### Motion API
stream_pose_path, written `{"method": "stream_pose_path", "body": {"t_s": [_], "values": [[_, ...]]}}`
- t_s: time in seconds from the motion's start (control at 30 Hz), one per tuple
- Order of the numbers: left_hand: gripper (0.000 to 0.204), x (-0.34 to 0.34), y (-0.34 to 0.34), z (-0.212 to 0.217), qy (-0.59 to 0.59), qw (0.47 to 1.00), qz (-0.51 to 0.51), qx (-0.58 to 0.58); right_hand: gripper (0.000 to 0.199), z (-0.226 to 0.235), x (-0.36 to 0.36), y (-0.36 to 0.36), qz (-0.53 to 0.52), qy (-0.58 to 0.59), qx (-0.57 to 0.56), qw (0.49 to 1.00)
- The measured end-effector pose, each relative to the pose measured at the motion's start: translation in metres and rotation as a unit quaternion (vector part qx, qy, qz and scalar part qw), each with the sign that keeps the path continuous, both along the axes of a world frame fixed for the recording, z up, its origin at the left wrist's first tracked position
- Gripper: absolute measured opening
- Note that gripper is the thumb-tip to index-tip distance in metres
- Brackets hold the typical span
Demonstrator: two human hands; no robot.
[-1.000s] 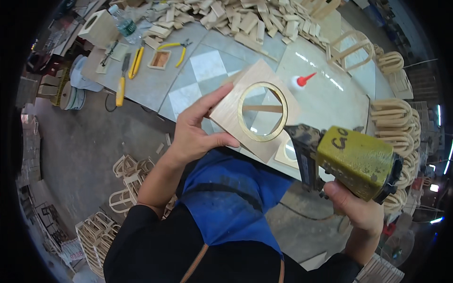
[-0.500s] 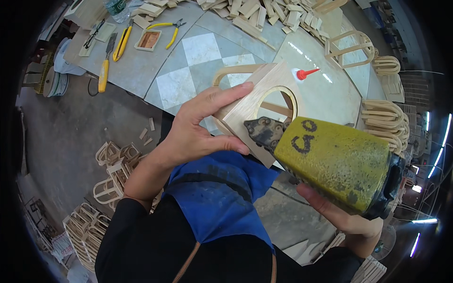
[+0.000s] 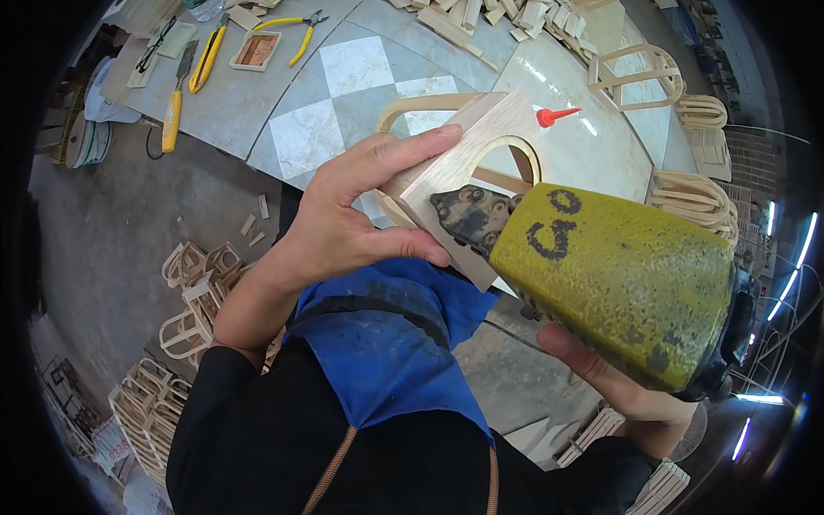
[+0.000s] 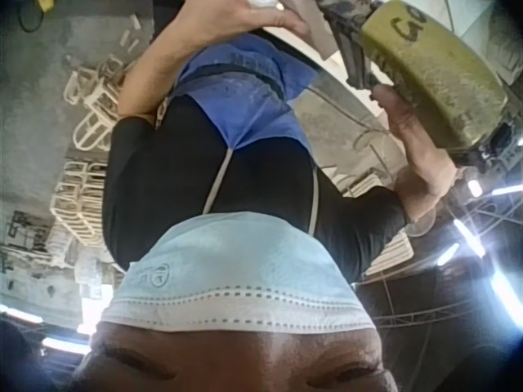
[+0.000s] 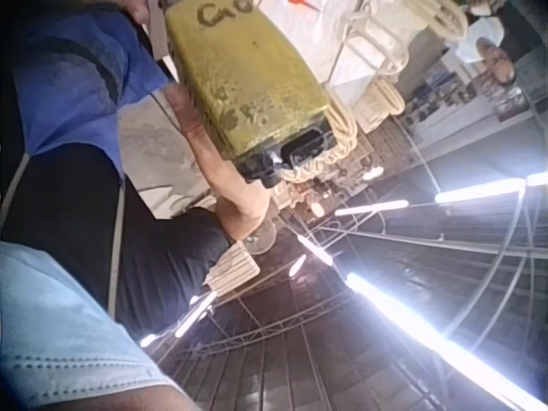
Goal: Assembling wooden frames and components using wood glue and a pneumatic nail gun on a factory production line.
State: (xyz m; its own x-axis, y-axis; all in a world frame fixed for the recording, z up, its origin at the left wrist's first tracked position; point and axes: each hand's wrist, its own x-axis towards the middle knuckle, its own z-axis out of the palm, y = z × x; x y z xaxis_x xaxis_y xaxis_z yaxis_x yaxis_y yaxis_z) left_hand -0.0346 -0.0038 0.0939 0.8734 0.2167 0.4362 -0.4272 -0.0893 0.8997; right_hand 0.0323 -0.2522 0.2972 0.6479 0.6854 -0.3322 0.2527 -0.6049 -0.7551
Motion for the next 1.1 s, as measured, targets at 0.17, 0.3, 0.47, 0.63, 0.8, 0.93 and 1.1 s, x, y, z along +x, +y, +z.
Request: {"method": "stream_pose_path", "body": {"t_s": [0.17,0.3,0.47,0.63,0.8,0.93,1.1], "values": [[0.087,-0.001,0.0,0.0,0.004,1.0,0.006,0.002,0.058,-0.003,0.013,-0.009,0.052,0.013,-0.024,0.998],[0.087,-0.001,0.002,0.001,0.02,1.0,-0.002,-0.001,0.057,-0.008,0.02,-0.014,0.112,-0.015,-0.061,0.992],[0.087,0.002,0.003,0.006,0.032,0.999,-0.025,-0.004,0.051,-0.006,0.006,-0.014,0.002,-0.137,-0.062,0.989],[0.091,0.011,0.017,0.008,0.053,0.996,-0.06,-0.043,0.064,0.004,0.021,0.03,-0.001,0.018,-0.076,0.997],[0.082,0.037,0.051,-0.002,0.03,0.987,-0.12,-0.107,0.05,0.001,0.017,0.016,-0.1,0.003,-0.037,0.994],[0.075,0.049,0.059,-0.006,0.051,0.983,-0.148,-0.099,0.046,-0.008,0.016,0.004,-0.105,-0.049,-0.052,0.992],[0.073,0.05,0.042,-0.018,-0.024,0.987,0.158,-0.032,0.042,-0.004,0.029,0.021,-0.169,0.007,-0.126,0.977]]}}
